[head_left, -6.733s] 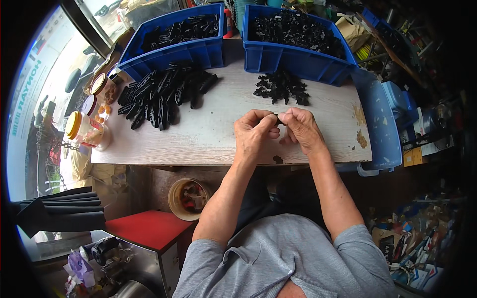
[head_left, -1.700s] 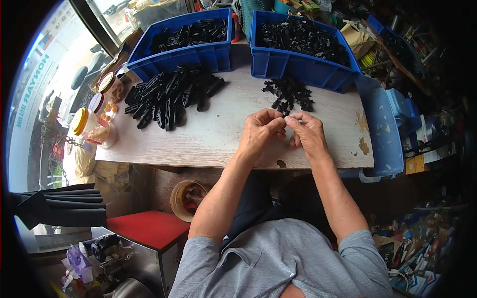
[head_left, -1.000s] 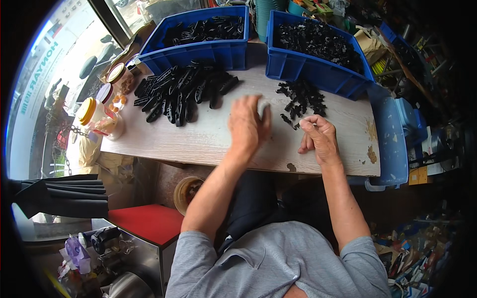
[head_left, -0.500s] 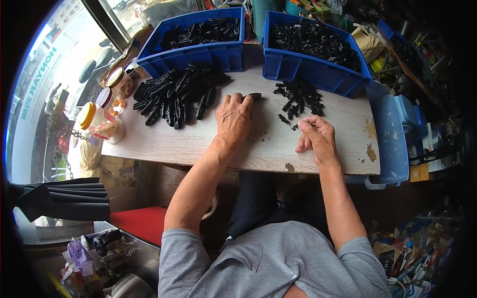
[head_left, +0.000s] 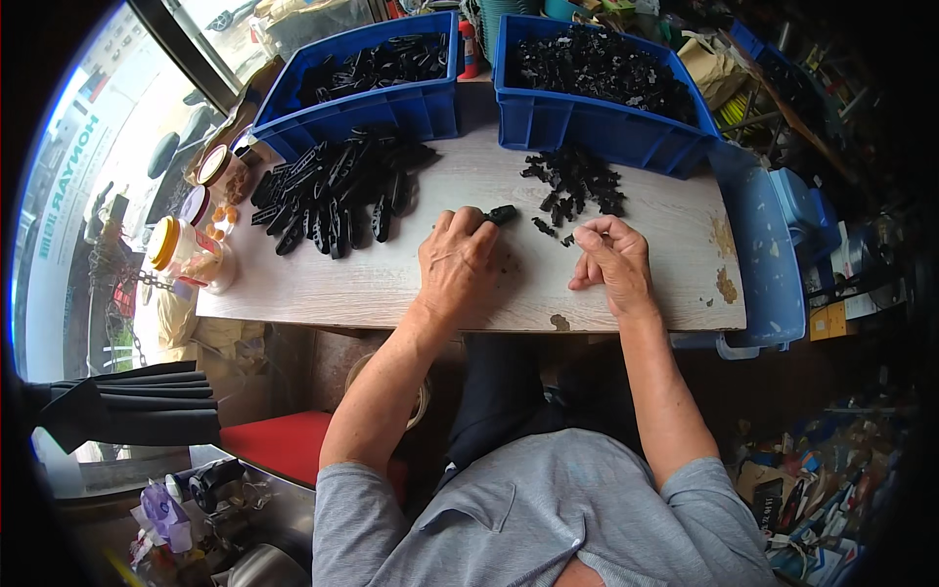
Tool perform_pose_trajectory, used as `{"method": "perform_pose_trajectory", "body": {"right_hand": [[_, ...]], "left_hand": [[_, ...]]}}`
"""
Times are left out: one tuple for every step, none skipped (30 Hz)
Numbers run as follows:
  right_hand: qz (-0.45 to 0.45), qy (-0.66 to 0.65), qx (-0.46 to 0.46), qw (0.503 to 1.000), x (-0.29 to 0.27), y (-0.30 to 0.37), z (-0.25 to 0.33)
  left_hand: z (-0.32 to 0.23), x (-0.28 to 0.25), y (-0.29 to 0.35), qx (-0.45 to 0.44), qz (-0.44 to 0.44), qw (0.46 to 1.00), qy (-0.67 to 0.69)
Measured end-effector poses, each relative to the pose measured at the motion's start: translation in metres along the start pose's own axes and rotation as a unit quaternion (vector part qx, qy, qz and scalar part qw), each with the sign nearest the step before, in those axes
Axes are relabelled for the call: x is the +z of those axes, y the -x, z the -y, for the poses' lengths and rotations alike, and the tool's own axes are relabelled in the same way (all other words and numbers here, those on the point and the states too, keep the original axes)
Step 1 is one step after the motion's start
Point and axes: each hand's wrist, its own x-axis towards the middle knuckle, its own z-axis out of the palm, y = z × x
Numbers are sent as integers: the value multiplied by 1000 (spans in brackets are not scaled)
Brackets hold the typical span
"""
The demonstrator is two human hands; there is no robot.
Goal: Assembling small black plastic components at a workbench.
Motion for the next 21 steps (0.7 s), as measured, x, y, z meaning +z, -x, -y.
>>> {"method": "perform_pose_trajectory", "body": {"right_hand": [[0,0,1,1000,0,0,0],[-2,1,1,1000,1,0,0],[-4,3,1,1000,2,0,0],[-5,3,1,1000,1,0,0],[-5,3,2,1000,1,0,0],[-6,3,3,1000,1,0,0],[-6,4,2,1000,1,0,0],[-9,4,2,1000,2,1,0],[-12,5,1,1000,2,1,0],[-11,5,1,1000,2,1,0],[-10,7,0,1000,2,1,0],[-9,8,0,1000,2,1,0],[-9,8,0,1000,2,1,1],[-9,9,-2,1000,3,1,1],[-10,10,-4,1000,3,1,1],[-10,10,-5,1000,2,0,0],[-11,11,-6,1000,2,0,0],[-12,12,-6,1000,2,1,0],[-11,12,-7,1000,2,1,1],[-15,14,-6,1000,3,1,1],[-19,16,-5,1000,4,1,1]], "left_hand": [[1,2,1,0,-10,1000,18],[1,3,1,0,-10,1000,19],[2,5,1,-14,-24,999,31],[1,5,-1,-28,-38,998,43],[0,4,-2,-28,-37,998,44],[-2,3,-4,-45,-45,997,48],[-3,2,-6,-62,-54,995,52],[-2,3,-7,-62,-55,995,52],[-1,4,-7,-68,-62,994,62],[0,5,-7,-74,-69,992,71],[2,7,-7,-75,-70,992,71],[4,9,-7,-64,-78,993,55],[4,9,-8,-52,-87,994,39],[4,9,-9,-53,-88,994,38],[3,8,-10,-66,-40,997,25],[0,7,-13,-79,7,997,13],[-3,4,-15,-79,5,997,13],[-7,1,-15,-84,25,996,10],[-12,-3,-16,-90,46,995,7],[-17,-4,-17,-90,44,995,7],[-22,-4,-19,-84,76,994,4]]}}
